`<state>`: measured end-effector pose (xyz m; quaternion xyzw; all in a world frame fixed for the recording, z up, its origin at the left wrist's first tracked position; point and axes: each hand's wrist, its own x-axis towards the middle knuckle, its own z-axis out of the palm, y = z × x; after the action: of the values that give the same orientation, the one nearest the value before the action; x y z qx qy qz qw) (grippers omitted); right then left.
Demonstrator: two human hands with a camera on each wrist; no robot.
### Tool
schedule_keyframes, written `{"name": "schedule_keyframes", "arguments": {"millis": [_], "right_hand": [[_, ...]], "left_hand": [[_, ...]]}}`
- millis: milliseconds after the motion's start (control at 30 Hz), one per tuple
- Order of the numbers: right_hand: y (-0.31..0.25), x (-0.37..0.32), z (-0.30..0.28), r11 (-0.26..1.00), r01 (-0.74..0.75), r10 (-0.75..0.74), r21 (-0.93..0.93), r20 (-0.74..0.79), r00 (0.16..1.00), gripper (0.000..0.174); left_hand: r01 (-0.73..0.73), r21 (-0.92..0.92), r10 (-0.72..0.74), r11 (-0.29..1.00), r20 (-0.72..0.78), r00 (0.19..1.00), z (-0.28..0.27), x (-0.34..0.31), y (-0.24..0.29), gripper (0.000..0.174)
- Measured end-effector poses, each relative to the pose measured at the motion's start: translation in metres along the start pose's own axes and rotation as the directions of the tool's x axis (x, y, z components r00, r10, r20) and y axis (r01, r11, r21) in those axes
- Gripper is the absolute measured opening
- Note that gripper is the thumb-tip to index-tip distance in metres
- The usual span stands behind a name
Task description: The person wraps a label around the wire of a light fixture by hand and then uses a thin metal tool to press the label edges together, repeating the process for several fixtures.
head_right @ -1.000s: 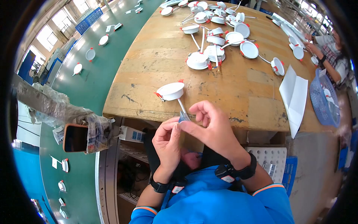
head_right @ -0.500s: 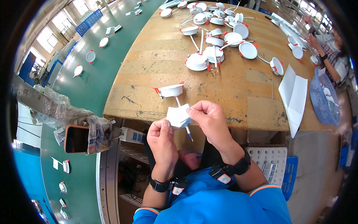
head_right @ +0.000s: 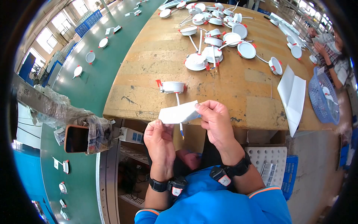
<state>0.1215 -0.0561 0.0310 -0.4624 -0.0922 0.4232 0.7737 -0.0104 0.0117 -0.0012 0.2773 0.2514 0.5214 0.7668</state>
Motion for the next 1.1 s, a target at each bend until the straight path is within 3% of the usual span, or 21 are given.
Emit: {"name": "schedule_keyframes", "arguments": {"millis": [33, 333, 400, 533, 633, 733, 833, 1100], "right_hand": [[-0.002, -0.001, 0.001, 1.0, -0.001, 0.002, 0.012, -0.054, 0.999, 0.012], [-0.021, -0.004, -0.008, 0.999, -0.018, 0.022, -0.046, 0.08, 0.997, 0.01], [-0.023, -0.004, -0.013, 0.997, -0.076, 0.075, 0.005, 0.108, 0.991, 0.006], [-0.036, -0.01, -0.006, 0.983, -0.135, 0.125, 0.123, 0.083, 0.989, 0.024], [-0.035, -0.006, -0.014, 0.973, -0.027, 0.006, 0.228, 0.091, 0.996, 0.032], [-0.048, -0.009, -0.009, 0.946, -0.036, 0.002, 0.322, 0.105, 0.994, 0.027], [-0.051, -0.006, -0.024, 0.887, -0.067, -0.077, 0.457, 0.29, 0.954, 0.022], [-0.064, -0.004, -0.041, 0.809, -0.166, -0.055, 0.564, 0.354, 0.934, 0.018]], "left_hand": [[-0.007, -0.004, 0.007, 1.0, -0.008, 1.0, -0.001, 0.001, 0.004, 0.01], [0.087, 0.008, -0.087, 0.996, 0.089, 0.992, 0.008, 0.006, 0.022, 0.01], [0.156, -0.02, -0.153, 0.988, 0.093, 0.984, 0.012, 0.006, 0.025, 0.01], [0.226, -0.106, -0.213, 0.968, 0.118, 0.97, 0.025, 0.004, 0.029, 0.009], [0.221, -0.115, -0.201, 0.968, 0.165, 0.966, 0.036, 0.003, 0.029, 0.009], [0.263, -0.133, -0.232, 0.956, 0.21, 0.95, 0.049, 0.001, 0.029, 0.01], [0.31, -0.135, -0.265, 0.941, 0.271, 0.925, 0.067, -0.001, 0.032, 0.011], [0.451, -0.144, -0.395, 0.881, 0.299, 0.869, 0.088, -0.002, 0.016, 0.013]]}}
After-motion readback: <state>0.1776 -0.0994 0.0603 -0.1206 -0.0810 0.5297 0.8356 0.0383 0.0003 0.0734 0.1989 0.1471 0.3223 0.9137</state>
